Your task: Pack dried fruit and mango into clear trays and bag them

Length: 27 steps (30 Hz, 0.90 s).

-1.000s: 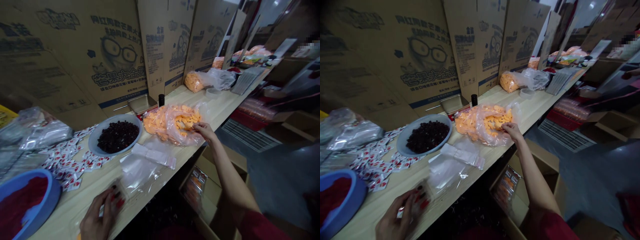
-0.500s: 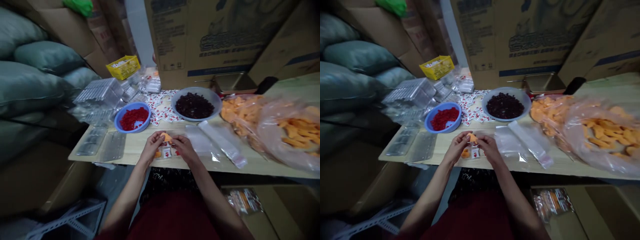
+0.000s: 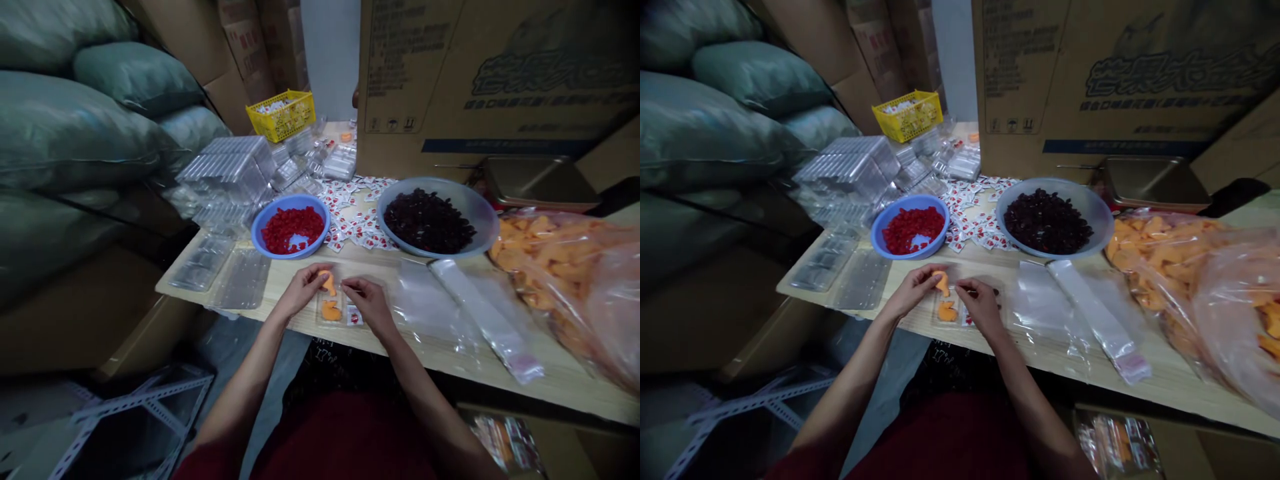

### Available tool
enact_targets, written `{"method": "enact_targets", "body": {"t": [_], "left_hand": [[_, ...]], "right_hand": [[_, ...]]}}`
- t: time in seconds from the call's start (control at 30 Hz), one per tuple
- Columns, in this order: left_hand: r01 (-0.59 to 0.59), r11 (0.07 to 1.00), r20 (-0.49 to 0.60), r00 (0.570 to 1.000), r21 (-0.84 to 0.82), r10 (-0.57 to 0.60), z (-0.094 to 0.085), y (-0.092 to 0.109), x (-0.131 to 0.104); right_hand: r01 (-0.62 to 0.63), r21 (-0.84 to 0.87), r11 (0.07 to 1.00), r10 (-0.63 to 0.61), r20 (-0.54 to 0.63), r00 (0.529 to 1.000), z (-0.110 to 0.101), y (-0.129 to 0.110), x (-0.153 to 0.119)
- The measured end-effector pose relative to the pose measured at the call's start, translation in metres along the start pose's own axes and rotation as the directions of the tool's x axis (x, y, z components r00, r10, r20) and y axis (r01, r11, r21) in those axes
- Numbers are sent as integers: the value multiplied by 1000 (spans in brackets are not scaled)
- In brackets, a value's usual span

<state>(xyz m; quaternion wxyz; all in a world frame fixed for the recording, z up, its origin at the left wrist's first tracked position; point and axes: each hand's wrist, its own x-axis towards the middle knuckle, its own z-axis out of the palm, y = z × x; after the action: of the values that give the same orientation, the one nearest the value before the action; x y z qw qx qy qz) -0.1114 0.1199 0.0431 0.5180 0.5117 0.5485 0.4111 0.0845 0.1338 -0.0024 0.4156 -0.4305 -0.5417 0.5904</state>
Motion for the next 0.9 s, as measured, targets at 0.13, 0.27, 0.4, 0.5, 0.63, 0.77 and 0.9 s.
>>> {"method": "enact_targets", "body": {"t": [0.13, 0.27, 0.4, 0.5, 0.63, 0.77, 0.9], "left_hand": [[-9, 1000, 8, 1000, 20, 9, 7, -4, -6], [20, 996, 99, 995, -89, -11, 14, -6, -11], [-18, 998, 18, 1000, -65, 19, 20, -8, -9], [-61, 998, -56, 996, 17, 62, 21, -11, -9], [-105, 990, -66, 992, 99, 111, 19, -11, -14], [-92, 971, -182, 974, 222, 134, 20, -17, -19], [0, 943, -412, 899, 334, 146, 32, -31, -30]], "right_hand": [[15, -16, 1000, -15, -15, 1000, 5, 5, 1], [15, 57, 998, -18, 56, 998, 8, 3, 2], [51, 24, 998, -52, 55, 997, 14, -2, 8], [69, -32, 997, -70, -14, 997, 19, -1, 13], [94, -38, 995, -94, 7, 996, 21, 2, 20], [128, -40, 991, -123, 123, 985, 18, -2, 31], [214, -136, 967, -185, 197, 963, 15, 2, 39]]}}
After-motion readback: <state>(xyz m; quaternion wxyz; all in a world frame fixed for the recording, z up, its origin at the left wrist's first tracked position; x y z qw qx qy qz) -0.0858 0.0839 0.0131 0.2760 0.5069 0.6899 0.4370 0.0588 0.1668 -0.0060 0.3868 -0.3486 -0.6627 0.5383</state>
